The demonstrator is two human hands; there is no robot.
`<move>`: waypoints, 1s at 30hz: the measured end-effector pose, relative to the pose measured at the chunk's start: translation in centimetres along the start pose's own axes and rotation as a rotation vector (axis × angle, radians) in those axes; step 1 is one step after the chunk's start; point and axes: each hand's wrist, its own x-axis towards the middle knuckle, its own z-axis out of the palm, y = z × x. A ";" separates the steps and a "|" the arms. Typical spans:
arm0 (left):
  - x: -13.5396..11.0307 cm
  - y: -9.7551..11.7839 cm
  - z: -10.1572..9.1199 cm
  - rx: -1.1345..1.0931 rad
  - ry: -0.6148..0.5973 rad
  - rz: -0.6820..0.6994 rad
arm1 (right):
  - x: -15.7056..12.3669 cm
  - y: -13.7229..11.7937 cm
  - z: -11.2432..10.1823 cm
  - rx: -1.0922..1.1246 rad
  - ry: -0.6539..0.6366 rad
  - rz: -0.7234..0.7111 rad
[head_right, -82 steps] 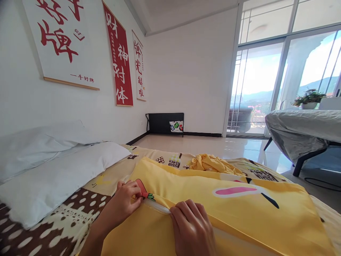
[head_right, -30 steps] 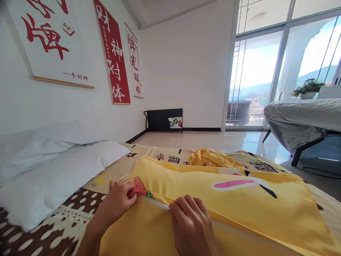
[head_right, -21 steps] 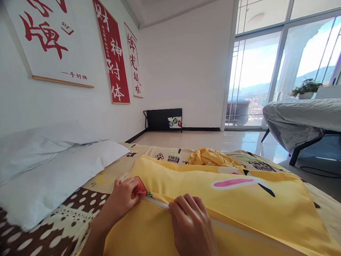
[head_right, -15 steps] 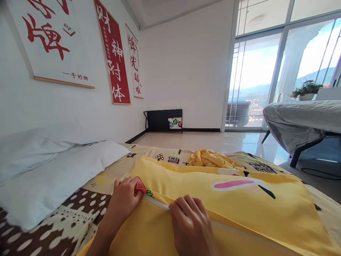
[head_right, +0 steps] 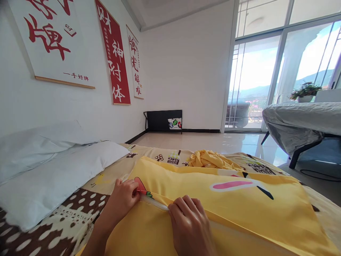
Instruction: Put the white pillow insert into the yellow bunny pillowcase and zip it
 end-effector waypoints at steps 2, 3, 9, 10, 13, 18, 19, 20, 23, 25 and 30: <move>0.0 0.0 0.1 -0.023 0.007 0.003 | -0.1 0.0 0.2 0.001 0.002 0.013; 0.0 -0.1 0.1 -0.031 0.009 0.002 | -0.2 0.0 0.2 0.001 0.008 0.016; 0.0 -0.2 0.1 -0.031 0.011 -0.024 | -0.4 0.3 0.6 0.003 0.000 0.020; 0.0 -0.2 0.0 -0.027 0.015 -0.029 | -0.5 0.3 0.7 0.004 -0.001 0.026; -0.1 -0.4 -0.3 -0.007 0.039 -0.032 | -0.8 0.6 1.2 0.009 0.004 0.042; -0.3 -0.9 -0.6 0.025 0.079 0.007 | -0.9 1.2 1.5 0.000 -0.035 0.069; -0.3 -1.0 -0.6 0.031 0.079 0.015 | -1.0 1.4 1.4 -0.028 -0.049 0.075; -0.2 -1.1 -0.6 0.035 0.077 0.022 | -1.0 1.6 1.3 -0.073 -0.057 0.083; 0.0 -1.5 -0.3 0.024 0.058 0.072 | -1.4 2.5 1.3 -0.221 -0.077 0.105; 0.1 -1.8 -0.2 0.009 0.043 0.115 | -1.8 3.0 1.6 -0.243 -0.127 0.100; 0.5 -2.4 0.1 -0.022 -0.028 0.148 | -1.9 2.9 2.0 -0.213 -0.139 0.084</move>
